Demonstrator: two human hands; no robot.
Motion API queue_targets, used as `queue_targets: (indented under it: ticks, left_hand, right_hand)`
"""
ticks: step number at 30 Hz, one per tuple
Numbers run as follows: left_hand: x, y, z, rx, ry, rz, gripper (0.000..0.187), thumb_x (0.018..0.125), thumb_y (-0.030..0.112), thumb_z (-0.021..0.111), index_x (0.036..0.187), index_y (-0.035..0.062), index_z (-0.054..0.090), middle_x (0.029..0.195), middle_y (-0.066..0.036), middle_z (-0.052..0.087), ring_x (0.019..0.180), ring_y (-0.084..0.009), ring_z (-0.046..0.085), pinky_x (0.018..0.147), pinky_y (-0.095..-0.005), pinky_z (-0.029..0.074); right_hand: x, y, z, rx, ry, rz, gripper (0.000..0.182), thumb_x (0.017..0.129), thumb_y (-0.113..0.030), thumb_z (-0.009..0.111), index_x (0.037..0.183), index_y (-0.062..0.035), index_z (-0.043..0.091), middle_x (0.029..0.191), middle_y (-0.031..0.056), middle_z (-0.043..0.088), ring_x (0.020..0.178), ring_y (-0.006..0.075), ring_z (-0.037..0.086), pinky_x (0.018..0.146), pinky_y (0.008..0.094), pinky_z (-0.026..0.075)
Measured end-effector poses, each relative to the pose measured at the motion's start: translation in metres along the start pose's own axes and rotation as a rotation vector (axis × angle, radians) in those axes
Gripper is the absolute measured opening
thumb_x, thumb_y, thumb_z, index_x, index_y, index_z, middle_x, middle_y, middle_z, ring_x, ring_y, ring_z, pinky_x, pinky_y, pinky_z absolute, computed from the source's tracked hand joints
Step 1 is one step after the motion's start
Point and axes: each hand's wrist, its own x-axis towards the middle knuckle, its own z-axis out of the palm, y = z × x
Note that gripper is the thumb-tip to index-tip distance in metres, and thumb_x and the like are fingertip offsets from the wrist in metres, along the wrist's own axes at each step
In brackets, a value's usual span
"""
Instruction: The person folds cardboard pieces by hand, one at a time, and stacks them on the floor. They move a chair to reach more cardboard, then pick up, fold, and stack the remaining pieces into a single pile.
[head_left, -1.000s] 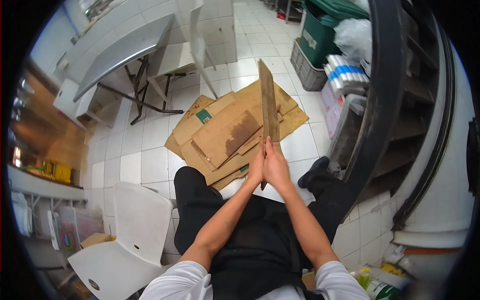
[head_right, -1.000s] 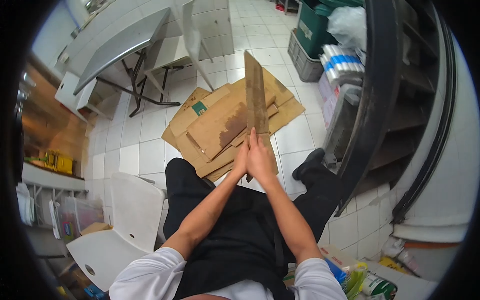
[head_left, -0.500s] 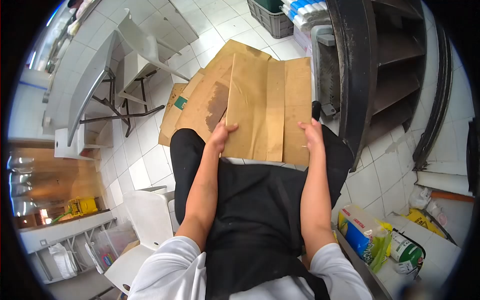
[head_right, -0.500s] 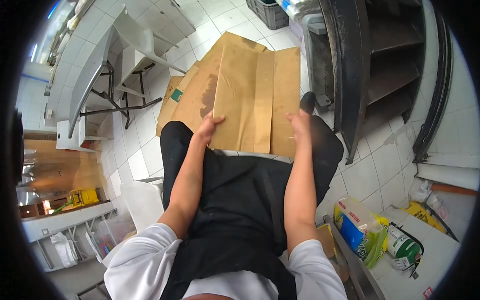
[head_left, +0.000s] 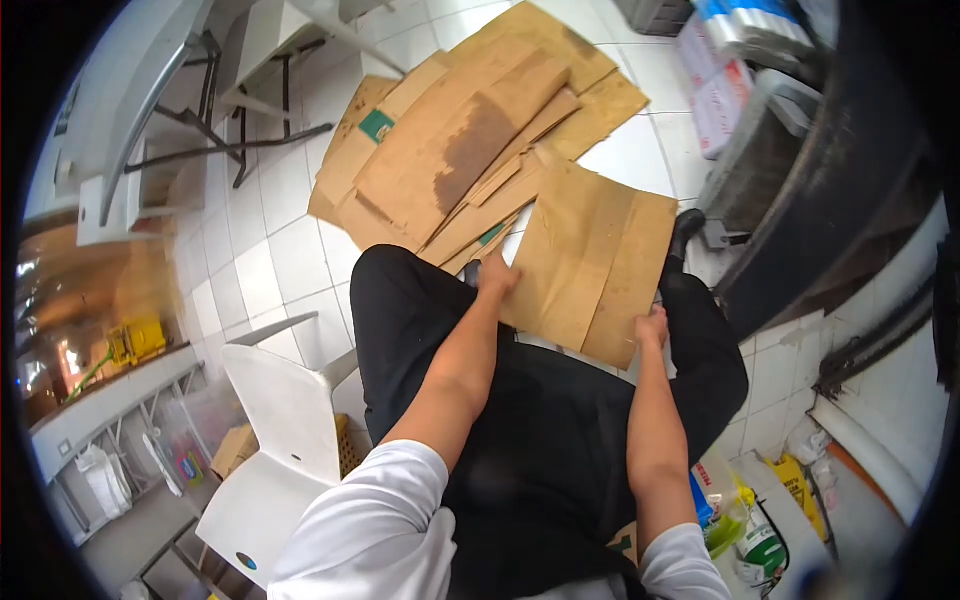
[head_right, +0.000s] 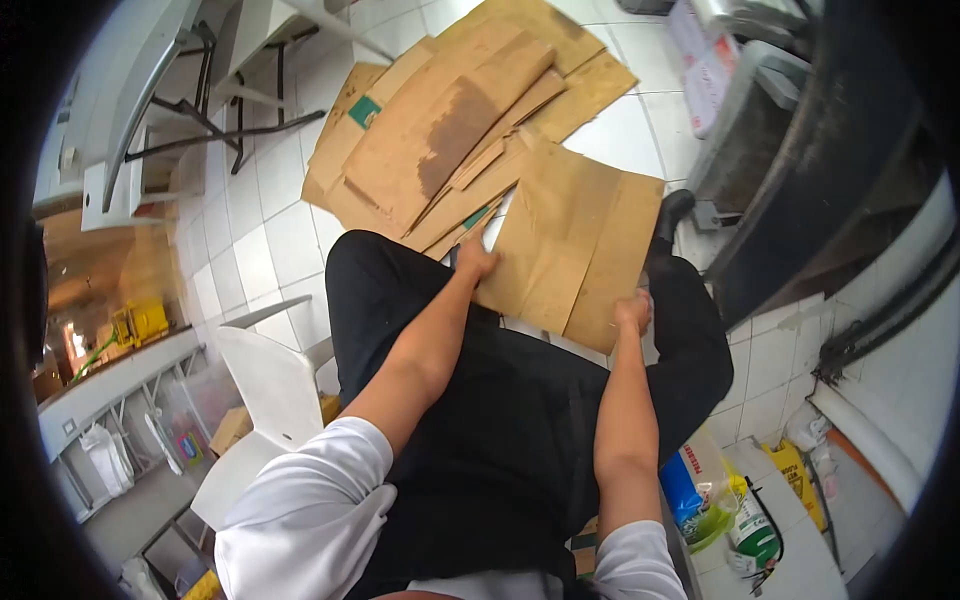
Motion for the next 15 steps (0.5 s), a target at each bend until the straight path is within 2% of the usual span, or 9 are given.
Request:
queue_targets:
  ticks: [1, 2, 4, 6, 7, 9, 11, 13, 15]
  left_hand:
    - [0.035, -0.016, -0.001, -0.058, 0.095, -0.039, 0.078, 0.079, 0.027, 0.08, 0.144, -0.0028, 0.049, 0.128, -0.028, 0.065, 0.119, -0.0449, 0.062, 0.099, -0.0458, 0.051]
    - [0.073, -0.037, -0.003, -0.113, 0.189, -0.079, 0.081, 0.079, 0.028, 0.08, 0.145, -0.0052, 0.046, 0.129, -0.03, 0.063, 0.121, -0.0461, 0.06, 0.1, -0.0465, 0.051]
    - [0.107, -0.046, -0.057, -0.361, 0.321, -0.383, 0.075, 0.08, 0.027, 0.077, 0.139, -0.0081, 0.049, 0.127, -0.031, 0.063, 0.121, -0.0446, 0.061, 0.101, -0.0468, 0.052]
    - [0.145, -0.071, -0.082, -0.635, 0.519, -0.691, 0.064, 0.081, 0.024, 0.075, 0.134, -0.006, 0.053, 0.129, -0.029, 0.063, 0.119, -0.0435, 0.062, 0.102, -0.0463, 0.052]
    - [0.153, -0.079, -0.09, -0.636, 0.531, -0.72, 0.064, 0.081, 0.024, 0.075, 0.134, -0.006, 0.053, 0.129, -0.029, 0.063, 0.119, -0.0435, 0.062, 0.102, -0.0463, 0.052]
    - [0.165, -0.091, -0.101, -0.86, 0.542, -0.979, 0.064, 0.082, 0.023, 0.074, 0.135, -0.0068, 0.053, 0.133, -0.028, 0.061, 0.118, -0.0416, 0.064, 0.102, -0.0448, 0.052]
    - [0.177, -0.112, -0.091, -1.022, 0.549, -0.994, 0.07, 0.081, 0.025, 0.076, 0.138, -0.0077, 0.052, 0.135, -0.027, 0.06, 0.119, -0.0409, 0.064, 0.102, -0.0441, 0.052]
    - [0.185, -0.136, -0.068, -1.184, 0.556, -1.014, 0.075, 0.08, 0.028, 0.079, 0.14, -0.0085, 0.051, 0.138, -0.027, 0.059, 0.119, -0.0401, 0.064, 0.102, -0.0433, 0.052]
    - [0.196, -0.155, -0.04, -1.05, 0.54, -0.808, 0.069, 0.087, 0.023, 0.076, 0.139, -0.0135, 0.049, 0.135, -0.021, 0.061, 0.116, -0.033, 0.064, 0.095, -0.0417, 0.053]
  right_hand:
    - [0.014, 0.014, 0.024, -0.071, 0.08, -0.008, 0.062, 0.072, -0.016, 0.079, 0.13, -0.0006, 0.063, 0.126, 0.0255, 0.068, 0.121, 0.0404, 0.064, 0.105, 0.0439, 0.049]
    - [0.027, 0.02, 0.035, -0.09, -0.072, -0.06, 0.06, 0.076, -0.015, 0.077, 0.131, 0.0006, 0.062, 0.124, 0.0217, 0.069, 0.117, 0.0349, 0.066, 0.102, 0.0399, 0.05]
    - [0.028, 0.005, 0.049, 0.074, -0.306, -0.094, 0.049, 0.088, -0.023, 0.069, 0.134, -0.0057, 0.062, 0.123, 0.02, 0.07, 0.117, 0.0328, 0.066, 0.1, 0.0415, 0.051]
    - [0.006, -0.029, 0.047, 0.123, -0.378, -0.249, 0.046, 0.09, -0.02, 0.067, 0.133, -0.0052, 0.063, 0.122, 0.0192, 0.07, 0.115, 0.0308, 0.067, 0.099, 0.0392, 0.051]
    - [-0.011, -0.044, 0.045, 0.201, -0.439, -0.384, 0.043, 0.091, -0.017, 0.066, 0.132, -0.0047, 0.063, 0.12, 0.0184, 0.071, 0.114, 0.0288, 0.067, 0.097, 0.0368, 0.051]
    - [-0.035, -0.063, 0.044, 0.221, -0.569, -0.419, 0.04, 0.093, -0.015, 0.065, 0.131, -0.0038, 0.063, 0.118, 0.018, 0.072, 0.11, 0.0276, 0.068, 0.094, 0.0355, 0.052]
    - [-0.066, -0.084, 0.029, 0.252, -0.68, -0.438, 0.036, 0.094, -0.012, 0.064, 0.13, -0.0029, 0.064, 0.116, 0.0176, 0.072, 0.106, 0.0264, 0.07, 0.091, 0.0343, 0.053]
    - [-0.108, -0.114, -0.001, 0.1, -0.719, -0.604, 0.033, 0.097, -0.01, 0.063, 0.129, -0.0027, 0.063, 0.11, 0.0159, 0.072, 0.097, 0.0242, 0.07, 0.083, 0.0339, 0.054]
    - [-0.137, -0.135, -0.026, 0.021, -0.719, -0.66, 0.032, 0.098, -0.011, 0.063, 0.129, -0.0041, 0.063, 0.108, 0.0131, 0.072, 0.094, 0.0205, 0.069, 0.081, 0.0322, 0.053]
